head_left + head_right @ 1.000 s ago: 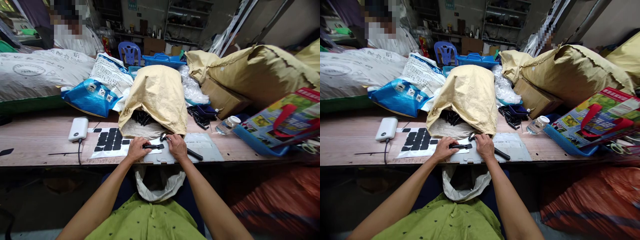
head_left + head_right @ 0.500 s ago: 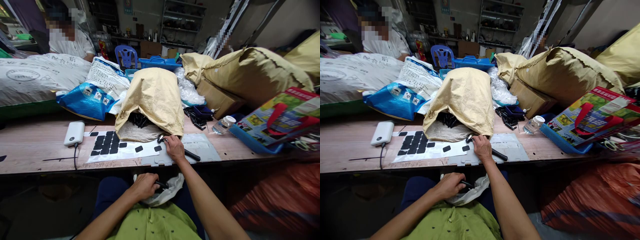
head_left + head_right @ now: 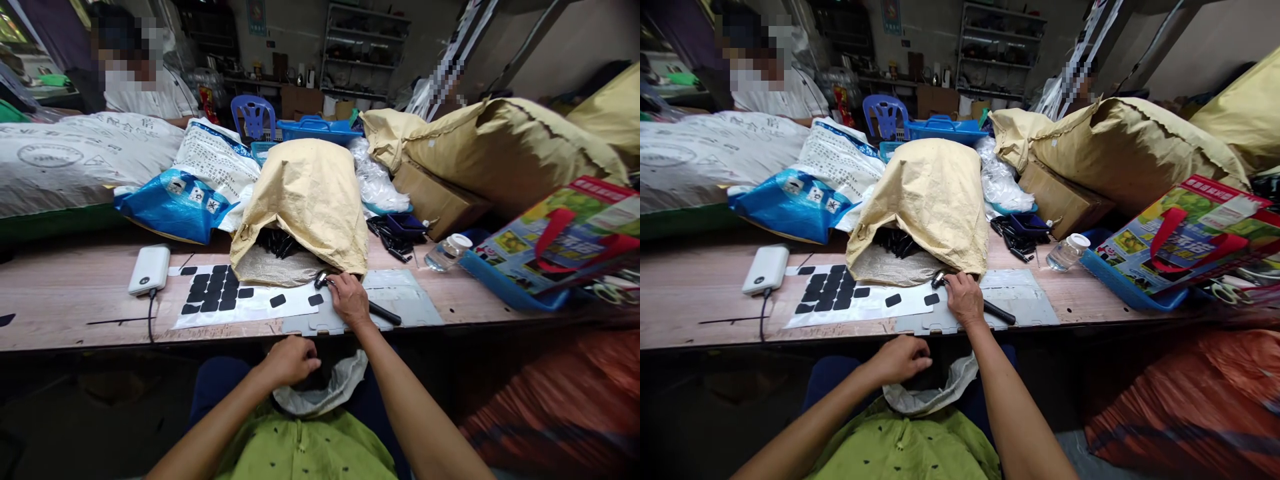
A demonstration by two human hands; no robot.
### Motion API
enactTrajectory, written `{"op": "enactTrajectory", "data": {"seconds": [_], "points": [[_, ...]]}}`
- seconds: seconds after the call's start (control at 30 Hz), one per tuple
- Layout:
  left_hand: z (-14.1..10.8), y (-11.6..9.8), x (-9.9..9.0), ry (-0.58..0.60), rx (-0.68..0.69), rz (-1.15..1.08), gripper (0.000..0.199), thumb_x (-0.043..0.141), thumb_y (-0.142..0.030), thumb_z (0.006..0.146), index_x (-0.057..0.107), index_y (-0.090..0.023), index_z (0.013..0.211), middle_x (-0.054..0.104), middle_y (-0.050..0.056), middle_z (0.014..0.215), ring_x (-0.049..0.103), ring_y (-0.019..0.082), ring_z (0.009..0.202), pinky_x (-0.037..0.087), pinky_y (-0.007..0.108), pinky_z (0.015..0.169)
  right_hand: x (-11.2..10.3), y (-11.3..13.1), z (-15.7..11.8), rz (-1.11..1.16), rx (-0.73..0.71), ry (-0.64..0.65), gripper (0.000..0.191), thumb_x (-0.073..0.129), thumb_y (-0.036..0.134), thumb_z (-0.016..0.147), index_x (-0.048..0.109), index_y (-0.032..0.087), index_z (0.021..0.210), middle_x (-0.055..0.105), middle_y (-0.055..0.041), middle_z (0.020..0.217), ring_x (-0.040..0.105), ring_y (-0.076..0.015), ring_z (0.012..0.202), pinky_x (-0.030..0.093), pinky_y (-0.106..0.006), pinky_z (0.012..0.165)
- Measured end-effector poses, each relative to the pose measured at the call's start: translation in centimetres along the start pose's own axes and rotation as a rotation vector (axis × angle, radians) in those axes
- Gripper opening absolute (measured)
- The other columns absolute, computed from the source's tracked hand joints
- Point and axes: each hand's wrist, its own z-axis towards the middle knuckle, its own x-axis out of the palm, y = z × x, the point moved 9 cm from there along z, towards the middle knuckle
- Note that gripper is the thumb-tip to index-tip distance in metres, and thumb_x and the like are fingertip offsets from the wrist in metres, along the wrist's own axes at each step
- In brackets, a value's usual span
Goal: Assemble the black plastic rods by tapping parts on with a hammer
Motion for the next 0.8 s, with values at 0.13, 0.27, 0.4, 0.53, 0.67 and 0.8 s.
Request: {"op": "enactTrajectory", "data": {"seconds": [0.13, 0.27, 0.4, 0.53, 0.67, 0.8], "points": [[2.7, -0.1, -9.3, -0.206, 0.044, -0.206, 0.038, 0.054, -0.051, 0.09, 0.076, -0.02, 0.093, 0.072, 0.003, 0.071, 0.066, 0.02, 0.069, 0.047, 0.028, 0.064, 0.0, 0.1, 0.0, 0.004, 0.0, -0.002, 0.023, 0.055, 0.025, 0.098, 0.068, 0.024, 0.117, 0.064, -0.0069, 0.103, 0.053, -0.0228, 0.098, 0.041, -0.032, 0.088], [5.4, 3.3, -19.1, -0.716, -0.221, -0.066, 0.039, 0.056, -0.049, 0.091, 0.071, -0.025, 0.118, 0.075, 0.006, 0.092, 0.068, 0.025, 0.087, 0.049, 0.034, 0.075, 0.0, 0.1, 0.0, 0.001, -0.009, 0.005, 0.023, 0.055, 0.026, 0.098, 0.068, 0.025, 0.117, 0.064, -0.0071, 0.103, 0.053, -0.0231, 0.099, 0.042, -0.033, 0.088], [8.7, 4.7, -20.9, -0.749, -0.337, 0.049, 0.043, 0.057, -0.047, 0.091, 0.068, -0.027, 0.127, 0.075, 0.012, 0.11, 0.067, 0.034, 0.106, 0.049, 0.041, 0.085, 0.0, 0.0, 0.1, -0.008, -0.008, 0.015, 0.023, 0.054, 0.027, 0.098, 0.067, 0.025, 0.117, 0.064, -0.0075, 0.104, 0.053, -0.0234, 0.099, 0.042, -0.033, 0.088], [10.2, 4.7, -20.0, -0.692, -0.376, 0.115, 0.04, 0.059, -0.047, 0.089, 0.071, -0.025, 0.12, 0.074, 0.016, 0.112, 0.066, 0.037, 0.108, 0.048, 0.045, 0.086, 0.0, 0.0, 0.1, 0.004, 0.001, 0.023, 0.023, 0.054, 0.026, 0.099, 0.067, 0.025, 0.117, 0.064, -0.0072, 0.104, 0.053, -0.0233, 0.1, 0.042, -0.033, 0.089], [9.4, 4.4, -19.8, -0.672, -0.354, 0.164, 0.035, 0.064, -0.044, 0.087, 0.072, -0.025, 0.114, 0.07, 0.014, 0.115, 0.064, 0.036, 0.109, 0.048, 0.042, 0.084, 0.0, -0.1, 0.0, 0.006, 0.004, 0.024, 0.023, 0.054, 0.027, 0.098, 0.067, 0.025, 0.118, 0.064, -0.0077, 0.104, 0.053, -0.0233, 0.1, 0.042, -0.033, 0.09], [6.0, 3.2, -19.5, -0.732, -0.166, 0.239, 0.024, 0.065, -0.042, 0.089, 0.071, -0.024, 0.104, 0.067, 0.009, 0.112, 0.06, 0.028, 0.109, 0.046, 0.037, 0.089, 0.1, -0.1, 0.0, 0.004, -0.002, 0.014, 0.023, 0.054, 0.027, 0.098, 0.067, 0.025, 0.118, 0.064, -0.0076, 0.104, 0.053, -0.0232, 0.1, 0.042, -0.033, 0.09]]}}
